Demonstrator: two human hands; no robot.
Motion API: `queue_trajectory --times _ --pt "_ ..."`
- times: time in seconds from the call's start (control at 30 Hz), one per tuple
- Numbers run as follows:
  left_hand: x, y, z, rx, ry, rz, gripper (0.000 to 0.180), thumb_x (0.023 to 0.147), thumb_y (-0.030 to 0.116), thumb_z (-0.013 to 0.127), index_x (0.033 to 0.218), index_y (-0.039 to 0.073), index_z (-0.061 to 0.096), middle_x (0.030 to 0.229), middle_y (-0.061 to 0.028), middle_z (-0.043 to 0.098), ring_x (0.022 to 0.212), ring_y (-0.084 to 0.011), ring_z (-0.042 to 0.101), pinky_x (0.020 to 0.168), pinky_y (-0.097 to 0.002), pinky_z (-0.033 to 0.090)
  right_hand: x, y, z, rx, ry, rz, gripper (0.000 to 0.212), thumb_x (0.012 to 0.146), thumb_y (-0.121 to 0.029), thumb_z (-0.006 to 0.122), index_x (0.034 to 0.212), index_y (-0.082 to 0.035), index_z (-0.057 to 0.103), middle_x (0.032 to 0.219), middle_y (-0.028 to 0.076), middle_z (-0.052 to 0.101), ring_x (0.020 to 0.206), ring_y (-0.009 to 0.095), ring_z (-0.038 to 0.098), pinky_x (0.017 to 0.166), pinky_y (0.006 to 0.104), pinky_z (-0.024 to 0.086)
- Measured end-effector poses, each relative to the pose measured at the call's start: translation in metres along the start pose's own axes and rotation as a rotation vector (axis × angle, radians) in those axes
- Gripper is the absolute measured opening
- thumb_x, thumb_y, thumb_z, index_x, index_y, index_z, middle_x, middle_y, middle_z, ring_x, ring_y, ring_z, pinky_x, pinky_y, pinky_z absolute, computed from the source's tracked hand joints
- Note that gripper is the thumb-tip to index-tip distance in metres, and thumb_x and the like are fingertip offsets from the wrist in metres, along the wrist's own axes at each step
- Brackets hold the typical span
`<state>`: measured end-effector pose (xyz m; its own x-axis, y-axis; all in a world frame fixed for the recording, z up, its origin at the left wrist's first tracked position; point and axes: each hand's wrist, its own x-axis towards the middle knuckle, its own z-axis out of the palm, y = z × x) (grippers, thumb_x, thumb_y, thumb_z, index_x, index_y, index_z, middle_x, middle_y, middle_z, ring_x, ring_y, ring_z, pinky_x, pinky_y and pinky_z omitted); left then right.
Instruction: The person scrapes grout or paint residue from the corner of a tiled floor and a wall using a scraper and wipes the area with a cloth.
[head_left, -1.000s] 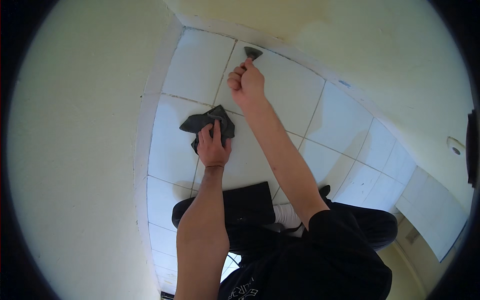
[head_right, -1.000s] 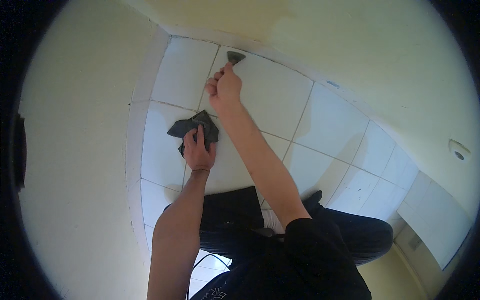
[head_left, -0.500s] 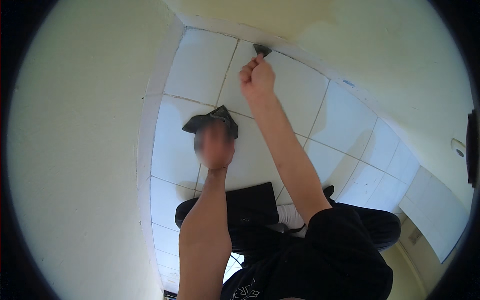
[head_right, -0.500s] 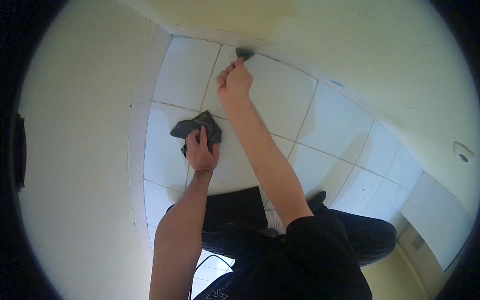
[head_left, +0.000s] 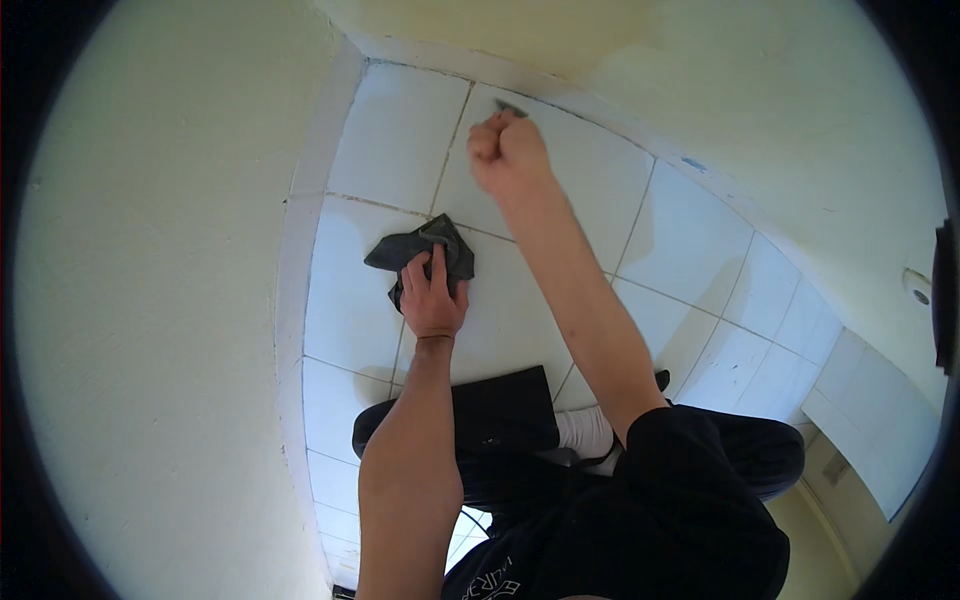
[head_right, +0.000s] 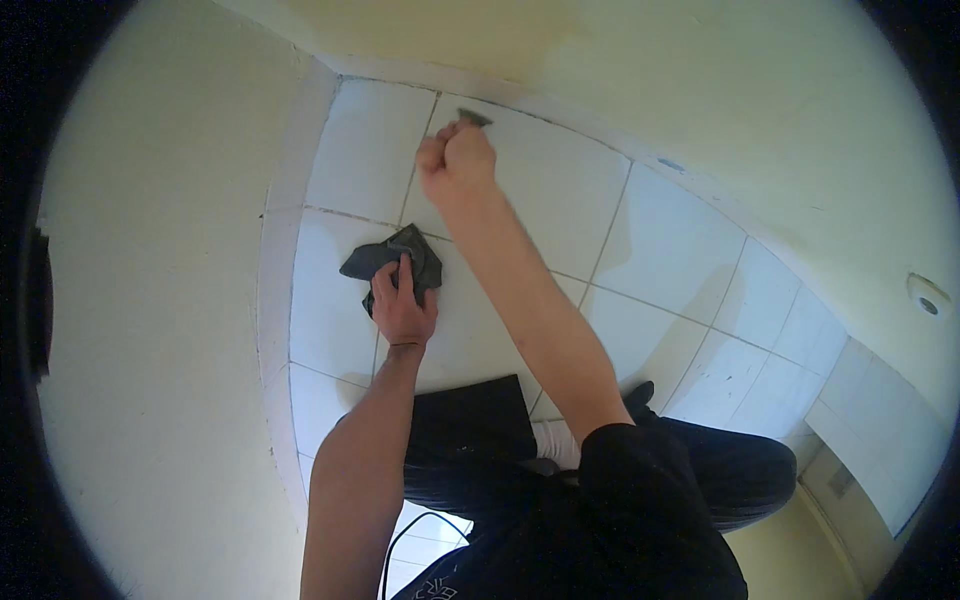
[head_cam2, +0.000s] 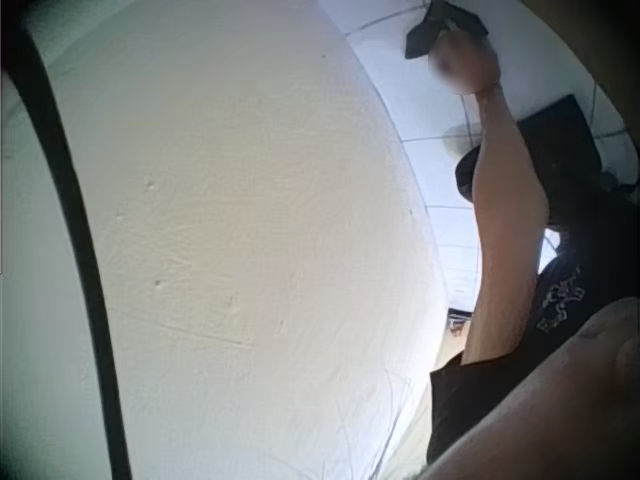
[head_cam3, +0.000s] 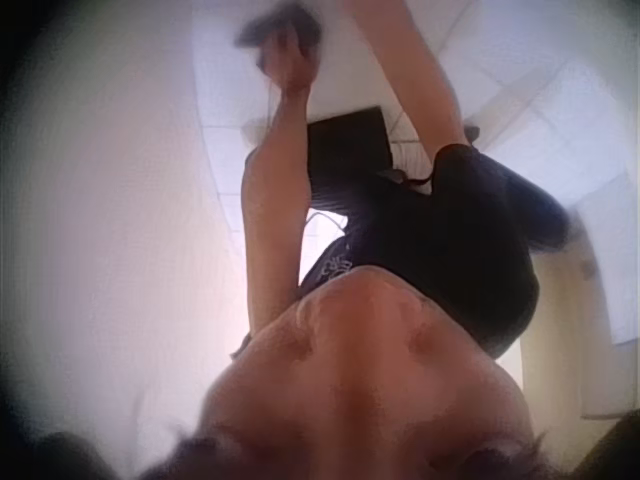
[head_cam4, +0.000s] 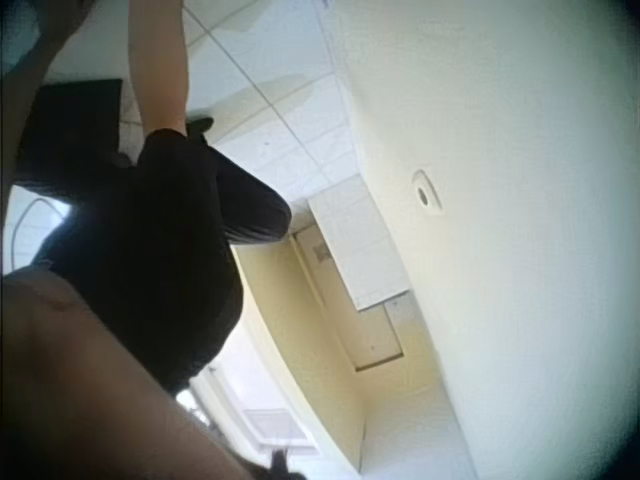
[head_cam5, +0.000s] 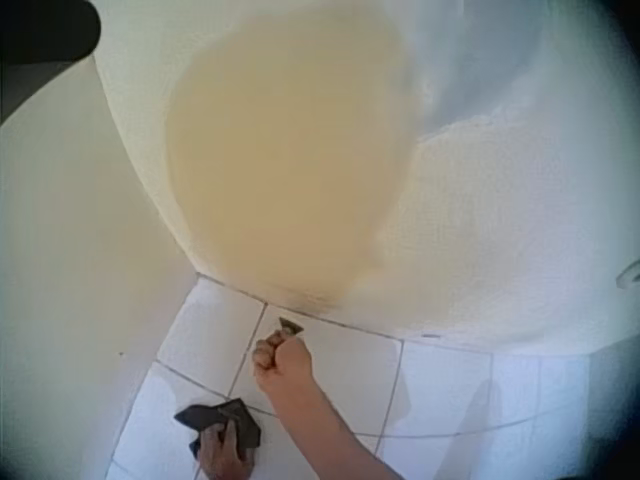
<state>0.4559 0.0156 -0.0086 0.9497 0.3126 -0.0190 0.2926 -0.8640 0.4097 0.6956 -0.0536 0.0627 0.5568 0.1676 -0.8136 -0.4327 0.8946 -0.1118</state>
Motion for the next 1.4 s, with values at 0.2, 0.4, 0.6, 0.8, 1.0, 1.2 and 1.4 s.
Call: queue_trajectory --times 0.2,0.4,0.6,0.8,1.0,1.2,1.4 --pt "0.003 0.005 0.003 0.047 0.081 0.067 0.065 0.066 0.022 0.073 0.128 0.011 0.057 0.114 -0.0094 0.051 0.100 -0.0312 0.054 0.075 -0.0409 0.053 0.010 -0.006 -0.013 -0.116 -0.042 -0.088 0.018 0.101 -0.014 0.040 0.083 -0.012 0.042 0.067 -0.003 0.031 0.050 0.010 0.021 0.042 0.0248 0.017" --pt "-0.001 0.002 0.002 0.001 -0.006 0.012 0.067 0.069 0.021 0.068 0.133 0.007 0.052 0.119 -0.0142 0.048 0.109 -0.0355 0.050 0.084 -0.0450 0.049 -0.008 0.003 -0.023 -0.089 0.003 0.102 0.018 0.104 -0.016 0.041 0.088 -0.008 0.046 0.064 -0.004 0.028 0.049 0.008 0.020 0.039 0.0237 0.013" --pt "0.001 0.003 0.003 -0.006 0.016 0.034 0.067 0.068 0.021 0.068 0.132 0.007 0.053 0.117 -0.0147 0.049 0.108 -0.0361 0.051 0.084 -0.0449 0.049 -0.005 -0.005 -0.028 -0.084 -0.014 -0.038 0.016 0.104 -0.018 0.045 0.096 -0.005 0.050 0.064 -0.004 0.029 0.049 0.007 0.020 0.039 0.0233 0.014" --pt "0.000 0.003 0.004 0.002 0.020 0.024 0.066 0.068 0.021 0.068 0.131 0.007 0.053 0.117 -0.0154 0.049 0.108 -0.0365 0.051 0.084 -0.0453 0.049 0.004 -0.017 -0.032 -0.181 0.018 -0.100 0.016 0.102 -0.017 0.048 0.108 -0.003 0.052 0.063 -0.005 0.029 0.048 0.006 0.021 0.039 0.0228 0.015" --pt "-0.001 0.002 0.002 0.007 0.034 0.037 0.066 0.069 0.022 0.068 0.132 0.008 0.053 0.116 -0.0148 0.050 0.110 -0.0360 0.051 0.084 -0.0457 0.049 0.002 -0.007 -0.044 -0.197 0.006 -0.065 0.014 0.101 -0.019 0.051 0.107 -0.005 0.053 0.062 -0.006 0.027 0.048 0.006 0.021 0.039 0.0232 0.014" --pt "0.000 0.001 0.002 -0.008 0.007 0.017 0.066 0.070 0.021 0.068 0.132 0.007 0.053 0.118 -0.0148 0.049 0.110 -0.0360 0.051 0.085 -0.0461 0.049 -0.006 -0.002 -0.044 -0.145 0.013 -0.057 0.014 0.101 -0.020 0.052 0.106 -0.006 0.053 0.062 -0.006 0.025 0.047 0.006 0.020 0.039 0.0230 0.014" --pt "0.001 0.003 0.005 0.050 0.087 0.074 0.069 0.065 0.021 0.073 0.130 0.011 0.054 0.116 -0.0107 0.050 0.101 -0.0321 0.053 0.075 -0.0420 0.053 0.005 -0.011 -0.045 -0.158 -0.019 -0.069 0.014 0.101 -0.019 0.051 0.107 -0.006 0.053 0.062 -0.006 0.025 0.048 0.006 0.020 0.039 0.0227 0.013"
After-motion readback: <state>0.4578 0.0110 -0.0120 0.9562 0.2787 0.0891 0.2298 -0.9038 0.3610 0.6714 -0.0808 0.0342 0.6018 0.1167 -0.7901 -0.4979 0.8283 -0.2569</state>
